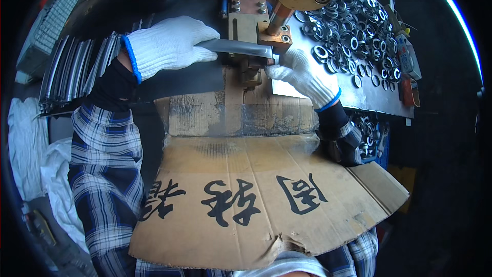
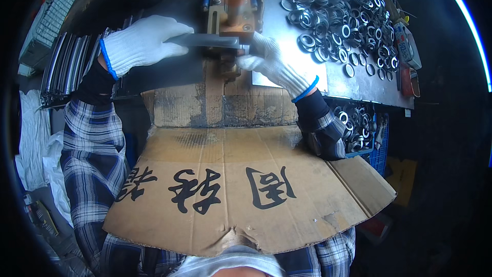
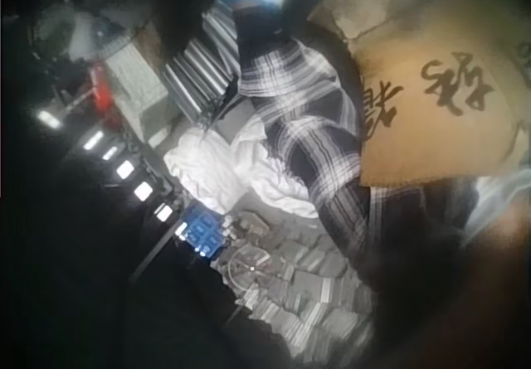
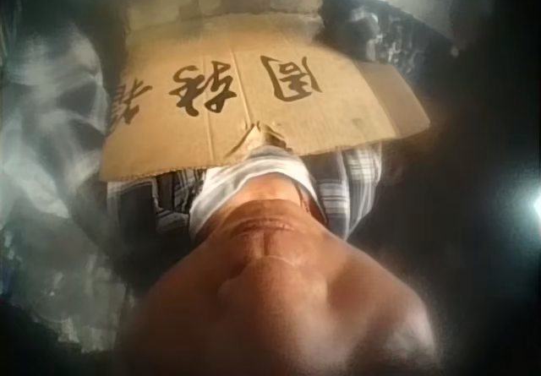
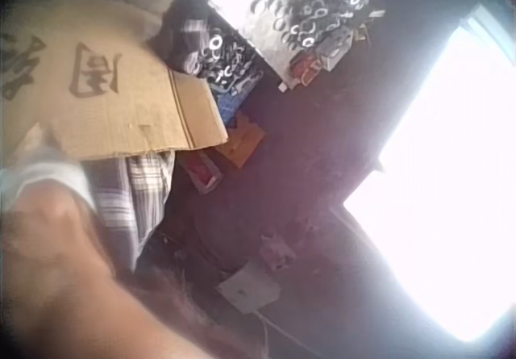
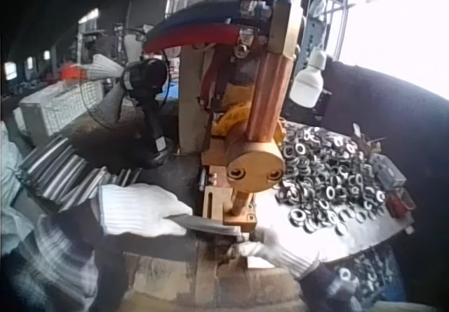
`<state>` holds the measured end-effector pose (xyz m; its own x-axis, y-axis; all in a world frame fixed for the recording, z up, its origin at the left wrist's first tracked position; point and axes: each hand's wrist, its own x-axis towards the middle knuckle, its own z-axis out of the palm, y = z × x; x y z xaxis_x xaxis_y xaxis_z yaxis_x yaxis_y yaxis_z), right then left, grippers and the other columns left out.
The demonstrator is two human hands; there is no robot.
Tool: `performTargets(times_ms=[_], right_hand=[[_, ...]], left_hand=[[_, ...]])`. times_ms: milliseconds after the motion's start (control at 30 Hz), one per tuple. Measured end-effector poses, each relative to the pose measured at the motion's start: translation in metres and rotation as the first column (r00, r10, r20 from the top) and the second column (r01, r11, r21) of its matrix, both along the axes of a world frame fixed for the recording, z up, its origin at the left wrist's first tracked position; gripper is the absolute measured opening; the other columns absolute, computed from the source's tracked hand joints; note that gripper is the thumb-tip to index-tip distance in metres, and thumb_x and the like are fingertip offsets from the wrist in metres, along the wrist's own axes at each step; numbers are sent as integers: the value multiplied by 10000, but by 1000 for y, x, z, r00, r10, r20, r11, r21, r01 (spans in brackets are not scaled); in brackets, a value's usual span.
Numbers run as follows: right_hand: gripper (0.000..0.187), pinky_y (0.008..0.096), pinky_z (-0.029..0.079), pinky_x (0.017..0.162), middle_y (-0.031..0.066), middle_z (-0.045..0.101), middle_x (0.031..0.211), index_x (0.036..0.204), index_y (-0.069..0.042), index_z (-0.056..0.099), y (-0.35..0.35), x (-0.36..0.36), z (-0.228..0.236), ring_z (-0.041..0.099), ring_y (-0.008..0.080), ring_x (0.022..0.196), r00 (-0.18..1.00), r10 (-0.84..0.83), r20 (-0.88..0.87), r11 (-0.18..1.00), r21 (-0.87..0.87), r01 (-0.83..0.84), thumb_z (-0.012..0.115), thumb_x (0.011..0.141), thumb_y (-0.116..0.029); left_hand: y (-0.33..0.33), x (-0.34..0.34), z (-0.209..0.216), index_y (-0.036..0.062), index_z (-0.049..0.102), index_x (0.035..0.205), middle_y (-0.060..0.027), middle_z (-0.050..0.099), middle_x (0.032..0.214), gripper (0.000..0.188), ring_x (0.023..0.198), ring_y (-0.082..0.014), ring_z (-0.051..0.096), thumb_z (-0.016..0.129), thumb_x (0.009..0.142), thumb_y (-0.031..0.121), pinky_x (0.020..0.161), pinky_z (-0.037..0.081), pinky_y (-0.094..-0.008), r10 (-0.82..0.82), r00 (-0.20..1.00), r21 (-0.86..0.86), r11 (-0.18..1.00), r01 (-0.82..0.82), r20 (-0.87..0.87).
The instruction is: Operating a spot-welding machine to attach metal rings to the ends of tubes.
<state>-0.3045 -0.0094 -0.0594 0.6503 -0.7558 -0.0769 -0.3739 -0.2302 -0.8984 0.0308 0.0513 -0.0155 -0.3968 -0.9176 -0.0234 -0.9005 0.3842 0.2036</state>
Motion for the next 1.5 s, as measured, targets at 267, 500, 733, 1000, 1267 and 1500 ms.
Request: performTargets(times_ms=[267,500,733,1000,1267,1500], right_hand=[[648,298,659,1026,108,732,1416,1632,-36,580,-7,2,-5,726,130,1164,999,54,3,998,22,-54,812,1029,17],[686,335,674,1038,127,732,1467,1638,-40,563,-9,-3,-4,735,150,1229,997,34,-66,998,-48,-37,811,1007,64],[490,385,687,830,208,603,1564,1641,-15,515,-14,-6,-12,716,287,1047,985,170,42,983,-80,-166,429,1233,-273],[1047,380,576,1158,192,636,1614,1775,-17,382,-16,-31,-18,620,249,1471,976,8,218,983,177,-48,969,936,-237],[896,362,492,1220,152,678,1564,1738,9,474,-25,-49,-3,652,223,1387,914,-149,378,981,171,89,886,1006,-303],[827,413,591,1177,183,682,1569,1698,50,494,-9,-19,-6,707,268,1388,951,-77,299,989,143,35,879,1000,-170]], left_hand=[[-4,-2,-3,49,773,1402,-216,819,1216,465,1109,-417,777,740,1102,403,1024,613,-500,-3,1000,61,998,3,-1],[-6,0,0,58,768,1414,-214,818,1225,530,1129,-425,775,721,1097,480,1030,606,-514,-39,999,-18,999,39,1],[-10,10,7,41,758,1392,-226,799,1220,547,1139,-435,756,716,1075,485,1021,592,-509,15,1000,182,983,-19,20],[-10,13,2,44,754,1378,-232,786,1201,534,1150,-444,739,748,1044,460,1025,585,-510,9,1000,107,994,-9,1],[-1,5,-6,58,774,1255,-186,782,1150,417,1085,-431,744,833,979,364,972,593,-524,-13,1000,-74,997,12,-15],[28,-12,-44,144,730,1087,-82,677,907,285,774,-294,717,868,915,325,699,581,-444,35,980,-542,837,77,193]])
